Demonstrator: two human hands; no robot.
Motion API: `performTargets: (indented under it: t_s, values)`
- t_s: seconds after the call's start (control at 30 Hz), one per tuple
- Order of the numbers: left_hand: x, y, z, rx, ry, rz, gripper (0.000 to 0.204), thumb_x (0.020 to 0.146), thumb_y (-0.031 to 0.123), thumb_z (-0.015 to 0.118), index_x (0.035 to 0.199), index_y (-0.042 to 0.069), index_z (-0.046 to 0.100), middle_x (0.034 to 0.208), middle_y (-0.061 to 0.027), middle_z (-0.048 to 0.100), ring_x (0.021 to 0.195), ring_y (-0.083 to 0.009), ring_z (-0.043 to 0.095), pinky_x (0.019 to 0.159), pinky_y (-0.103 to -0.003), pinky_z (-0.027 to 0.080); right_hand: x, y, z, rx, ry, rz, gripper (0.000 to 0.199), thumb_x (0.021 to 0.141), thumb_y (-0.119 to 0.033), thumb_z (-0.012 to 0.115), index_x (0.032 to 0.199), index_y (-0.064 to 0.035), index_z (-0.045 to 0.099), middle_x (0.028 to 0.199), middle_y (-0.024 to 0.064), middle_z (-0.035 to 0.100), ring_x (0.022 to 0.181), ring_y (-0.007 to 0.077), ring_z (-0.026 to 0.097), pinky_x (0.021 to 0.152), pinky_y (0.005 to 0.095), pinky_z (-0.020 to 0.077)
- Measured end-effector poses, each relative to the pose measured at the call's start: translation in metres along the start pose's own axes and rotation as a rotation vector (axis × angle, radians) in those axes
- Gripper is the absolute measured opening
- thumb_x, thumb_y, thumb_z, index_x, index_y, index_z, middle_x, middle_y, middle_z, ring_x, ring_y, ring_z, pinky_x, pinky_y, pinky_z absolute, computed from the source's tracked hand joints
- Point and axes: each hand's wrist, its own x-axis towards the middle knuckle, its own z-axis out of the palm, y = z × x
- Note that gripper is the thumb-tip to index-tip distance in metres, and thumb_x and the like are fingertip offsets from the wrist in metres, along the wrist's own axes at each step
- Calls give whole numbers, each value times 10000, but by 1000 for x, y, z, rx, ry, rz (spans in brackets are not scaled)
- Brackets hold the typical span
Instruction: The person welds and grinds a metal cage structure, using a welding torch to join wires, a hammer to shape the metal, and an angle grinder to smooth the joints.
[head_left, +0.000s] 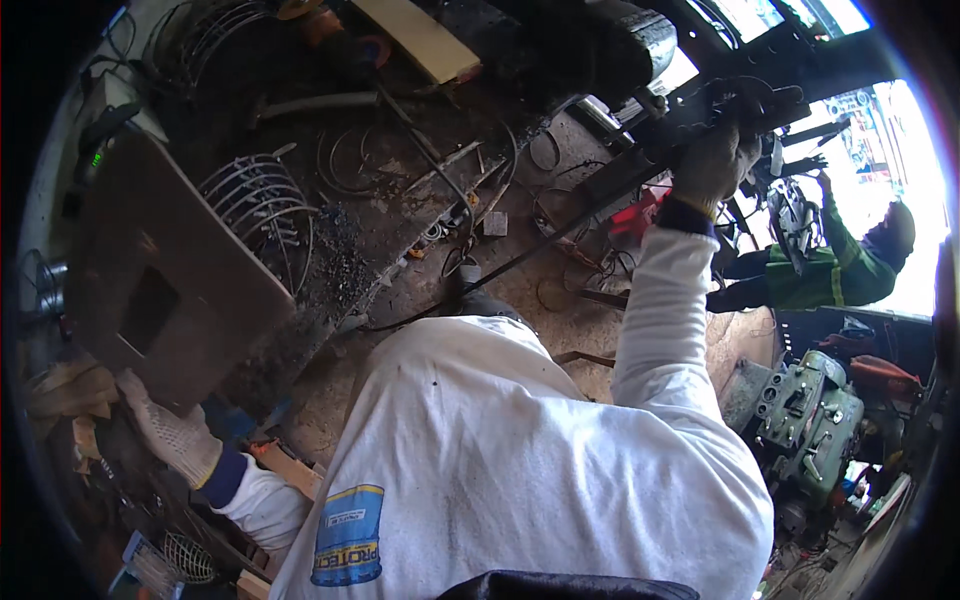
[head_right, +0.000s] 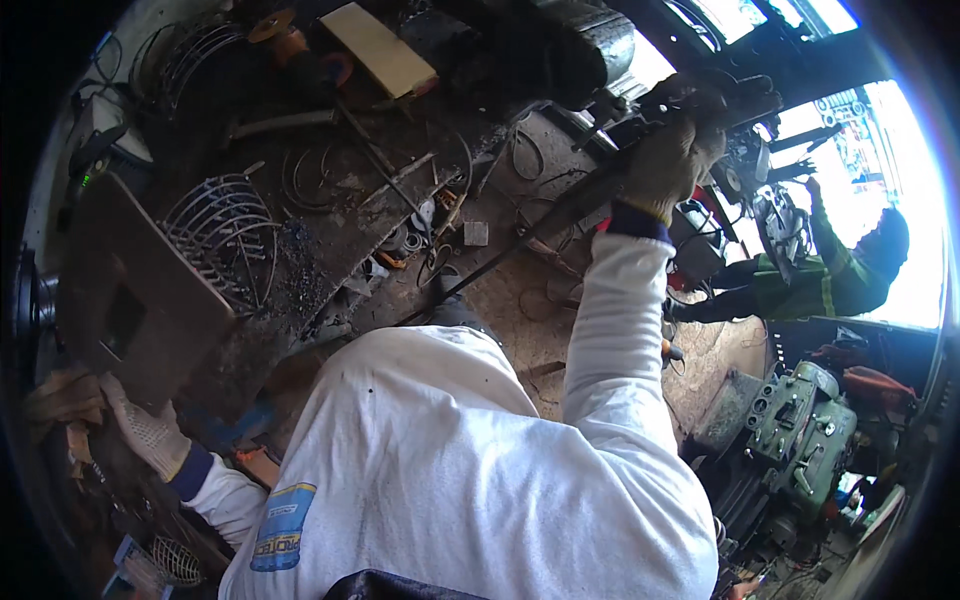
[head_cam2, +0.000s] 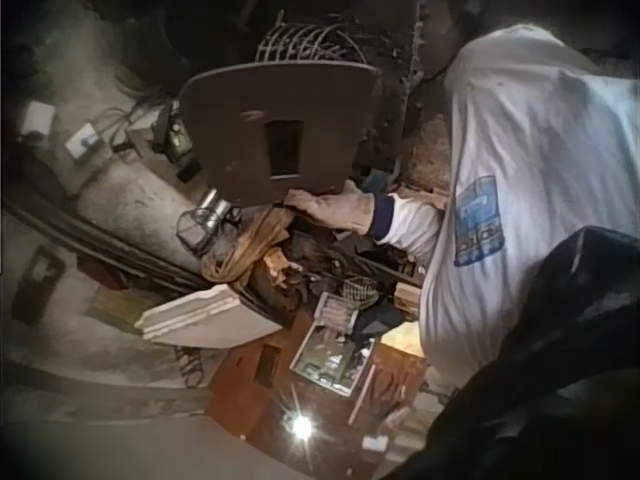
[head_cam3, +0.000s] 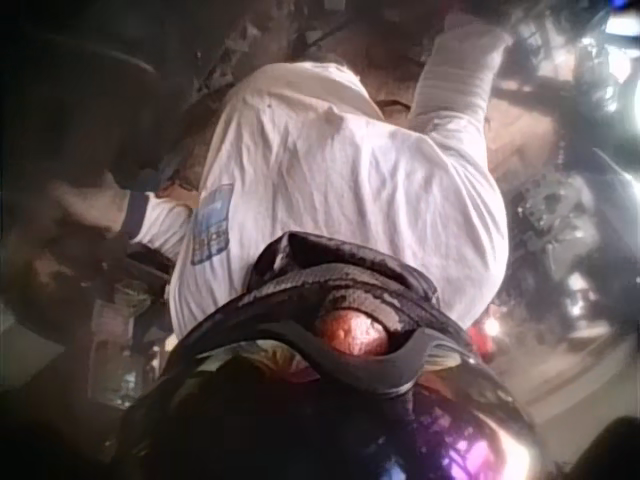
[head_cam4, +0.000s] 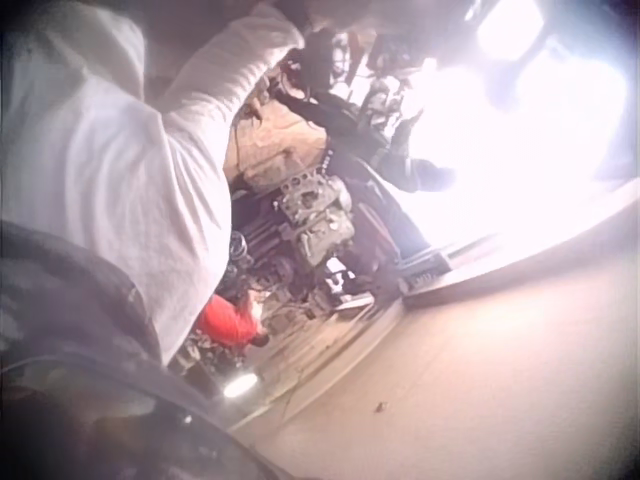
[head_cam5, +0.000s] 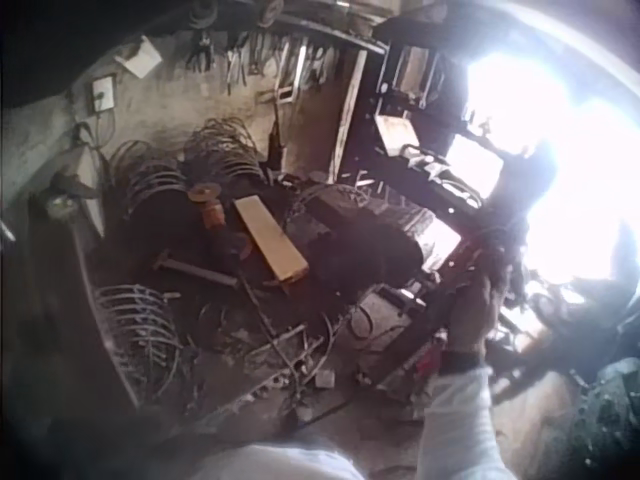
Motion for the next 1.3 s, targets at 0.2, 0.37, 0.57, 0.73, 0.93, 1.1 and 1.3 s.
performTargets:
  t_s: [0.2,0.37,0.57,0.73,0.93,1.1,1.3]
  values:
    - [56,55,-32,1321,-30,1147,543,840,133,782,1332,-16,606,1370,-198,631,1250,-301,615,1030,-392,486,-10,49,60,-648,-291,-248,394,934,-275,594,1240,-29,630,906,145,692,703,265,690,625,387,554]
    - [78,72,13,383,-160,559,371,925,87,694,1281,10,620,1264,-167,644,1069,-267,671,893,-352,557,-12,30,85,-484,-315,220,496,919,-402,577,1217,-10,644,1054,179,680,865,315,691,766,439,549]
    - [121,53,9,852,-223,942,418,926,80,699,1315,-8,575,1212,-132,637,1071,-242,649,888,-327,550,-13,12,89,-445,-288,307,643,900,-554,558,1189,11,659,1231,220,666,1059,374,692,935,501,543]
    - [130,50,71,78,-82,289,473,924,244,709,1326,23,594,1182,-108,660,1062,-222,640,850,-348,532,-10,-8,79,-439,-410,332,653,914,-525,535,1238,30,649,1255,247,665,1153,415,646,992,511,504]
    - [159,26,122,436,-156,607,308,991,286,586,1152,35,662,923,-51,654,827,-191,609,765,-355,507,-25,-28,57,-368,-545,304,631,909,-545,555,1241,-21,674,1193,263,682,1156,438,636,989,537,491]
    - [226,-15,132,328,-196,160,483,937,281,700,1347,49,596,1197,-109,660,1053,-230,646,855,-360,530,-60,-34,51,-235,-349,375,658,936,-532,585,1363,-30,569,1249,248,638,1092,413,655,931,480,533]
    - [312,-87,92,456,-447,258,410,971,251,684,1309,39,587,1189,-114,660,1045,-244,668,881,-397,569,-176,-129,54,468,-367,42,431,948,-84,707,1352,-22,570,1086,128,684,926,216,669,846,356,554]
